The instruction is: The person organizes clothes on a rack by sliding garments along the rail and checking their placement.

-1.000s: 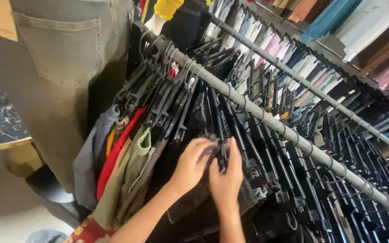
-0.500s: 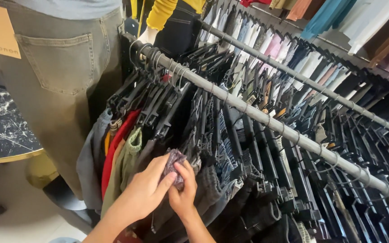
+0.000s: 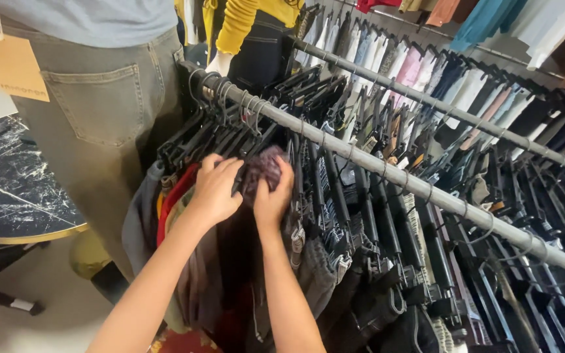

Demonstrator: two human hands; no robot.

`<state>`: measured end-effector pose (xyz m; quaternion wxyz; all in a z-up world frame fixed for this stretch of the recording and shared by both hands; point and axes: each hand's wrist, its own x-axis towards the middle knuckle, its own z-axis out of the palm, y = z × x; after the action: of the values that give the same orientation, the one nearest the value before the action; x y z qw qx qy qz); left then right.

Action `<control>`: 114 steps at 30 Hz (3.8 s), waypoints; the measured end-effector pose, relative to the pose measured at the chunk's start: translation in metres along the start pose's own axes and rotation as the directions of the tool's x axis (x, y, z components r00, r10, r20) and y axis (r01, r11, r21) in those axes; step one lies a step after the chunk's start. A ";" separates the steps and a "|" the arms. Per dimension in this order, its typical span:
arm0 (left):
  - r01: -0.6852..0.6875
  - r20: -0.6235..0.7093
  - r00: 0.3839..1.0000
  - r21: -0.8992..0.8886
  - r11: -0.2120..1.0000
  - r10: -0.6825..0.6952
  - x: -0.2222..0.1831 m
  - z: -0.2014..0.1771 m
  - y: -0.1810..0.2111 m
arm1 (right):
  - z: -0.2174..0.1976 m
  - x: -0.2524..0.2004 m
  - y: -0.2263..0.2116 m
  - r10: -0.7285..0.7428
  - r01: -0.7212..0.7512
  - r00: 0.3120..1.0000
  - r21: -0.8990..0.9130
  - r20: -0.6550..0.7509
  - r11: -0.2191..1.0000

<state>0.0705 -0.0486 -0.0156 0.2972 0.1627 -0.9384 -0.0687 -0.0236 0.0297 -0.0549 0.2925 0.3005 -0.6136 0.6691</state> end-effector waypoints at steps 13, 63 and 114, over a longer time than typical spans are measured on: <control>0.154 0.300 0.948 -0.123 0.980 -0.111 0.015 -0.015 -0.036 | 0.018 -0.023 -0.030 -0.165 0.139 0.978 0.193 0.127 0.971; 0.250 0.272 0.953 -0.473 0.845 -0.129 0.010 0.005 -0.066 | 0.040 0.020 0.037 -0.045 0.035 0.993 0.086 0.113 0.996; -0.005 0.171 0.984 -0.208 0.978 0.042 0.008 0.008 -0.053 | 0.025 -0.003 -0.009 -0.507 0.555 0.822 -0.163 0.258 0.816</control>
<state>0.0734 -0.1006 -0.0295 0.2301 0.1133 -0.9504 -0.1762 -0.0136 0.0050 -0.0496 0.4371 0.4907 -0.6045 0.4502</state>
